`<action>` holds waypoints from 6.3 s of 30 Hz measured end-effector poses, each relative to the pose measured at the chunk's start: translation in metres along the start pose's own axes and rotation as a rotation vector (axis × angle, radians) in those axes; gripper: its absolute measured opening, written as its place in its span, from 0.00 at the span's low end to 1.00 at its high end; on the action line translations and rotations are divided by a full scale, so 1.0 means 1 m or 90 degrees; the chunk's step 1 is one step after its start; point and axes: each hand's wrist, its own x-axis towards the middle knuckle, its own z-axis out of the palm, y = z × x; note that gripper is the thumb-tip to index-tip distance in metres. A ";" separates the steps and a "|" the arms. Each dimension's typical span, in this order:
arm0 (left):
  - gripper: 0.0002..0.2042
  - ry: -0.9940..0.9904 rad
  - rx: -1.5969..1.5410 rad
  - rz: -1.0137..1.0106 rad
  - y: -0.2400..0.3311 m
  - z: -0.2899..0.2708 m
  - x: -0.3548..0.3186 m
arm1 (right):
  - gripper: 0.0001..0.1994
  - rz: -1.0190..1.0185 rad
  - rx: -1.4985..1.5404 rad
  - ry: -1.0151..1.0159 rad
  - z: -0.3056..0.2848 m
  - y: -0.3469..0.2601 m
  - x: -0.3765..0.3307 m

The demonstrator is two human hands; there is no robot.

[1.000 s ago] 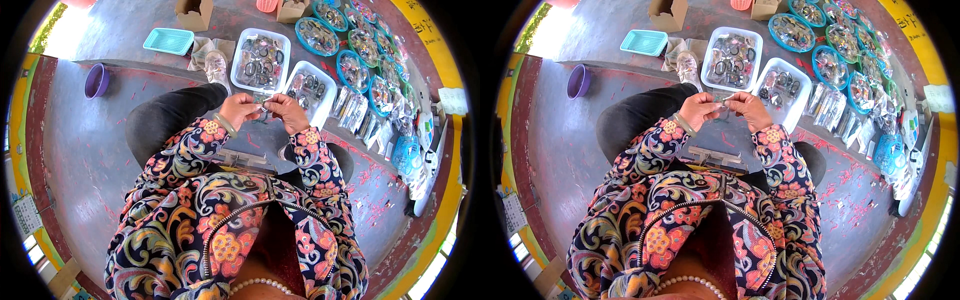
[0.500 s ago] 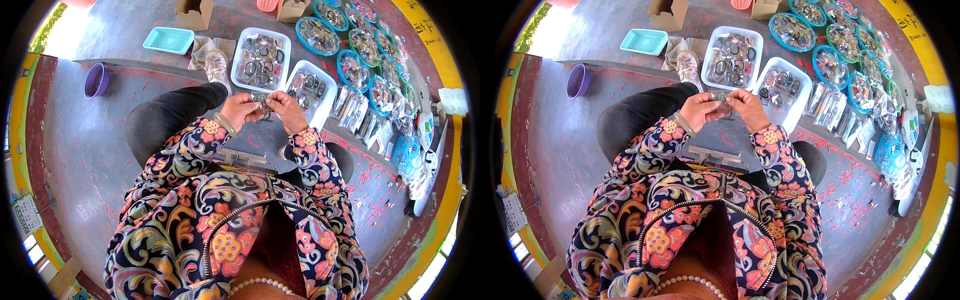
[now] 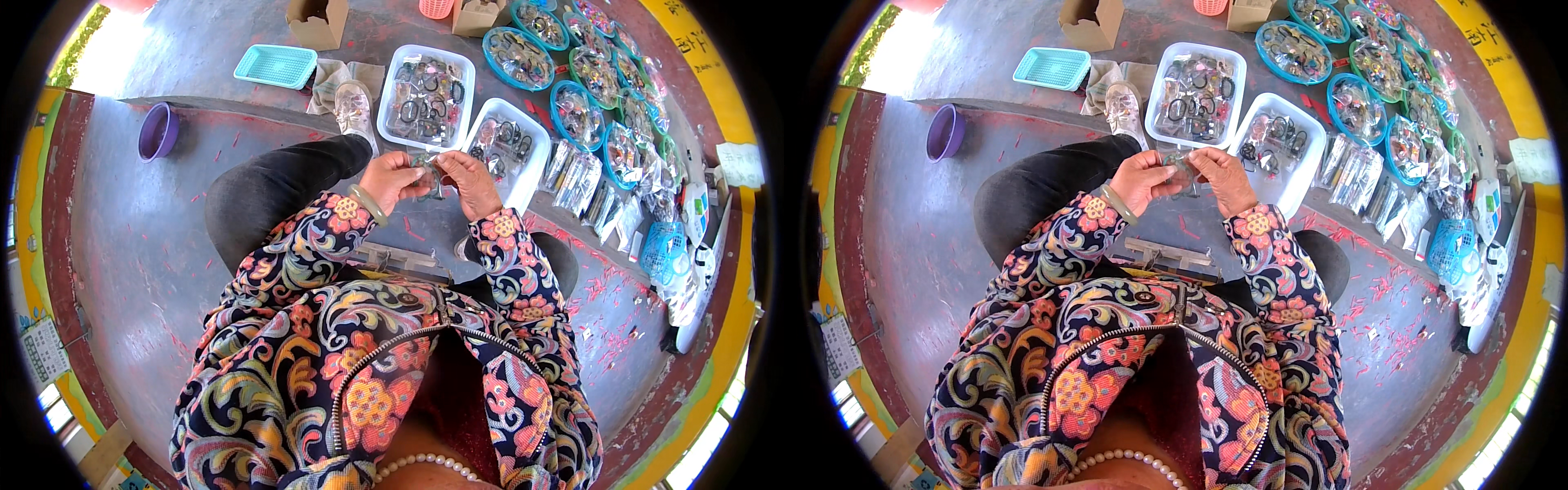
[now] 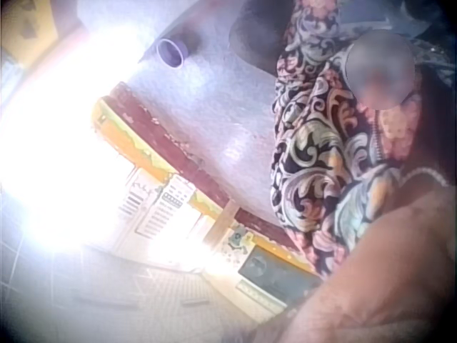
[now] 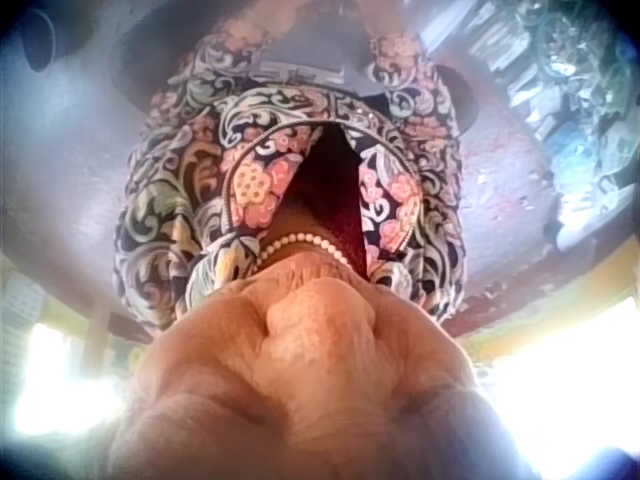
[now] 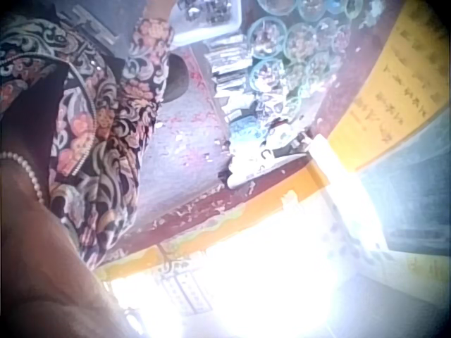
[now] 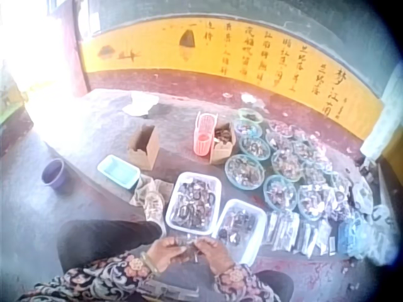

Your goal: The person sits on the floor and repeatedly picks up small hair accessories from a white tray, places them into clear plastic bags, and sets the packaged items aside. The task involves handling small objects one by one and organizing them into bags.

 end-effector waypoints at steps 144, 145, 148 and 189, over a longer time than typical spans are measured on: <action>0.10 -0.121 0.309 -0.097 -0.020 0.012 -0.024 | 0.10 0.084 -0.277 0.473 -0.196 0.048 0.081; 0.10 -0.117 0.309 -0.098 -0.021 0.011 -0.023 | 0.11 0.117 -0.278 0.466 -0.207 0.055 0.073; 0.10 -0.133 0.323 -0.109 -0.029 0.013 -0.016 | 0.10 0.373 -0.673 0.346 -0.250 0.080 0.046; 0.11 0.033 0.086 0.024 -0.011 0.008 -0.007 | 0.09 0.126 0.174 -0.013 -0.017 -0.016 -0.016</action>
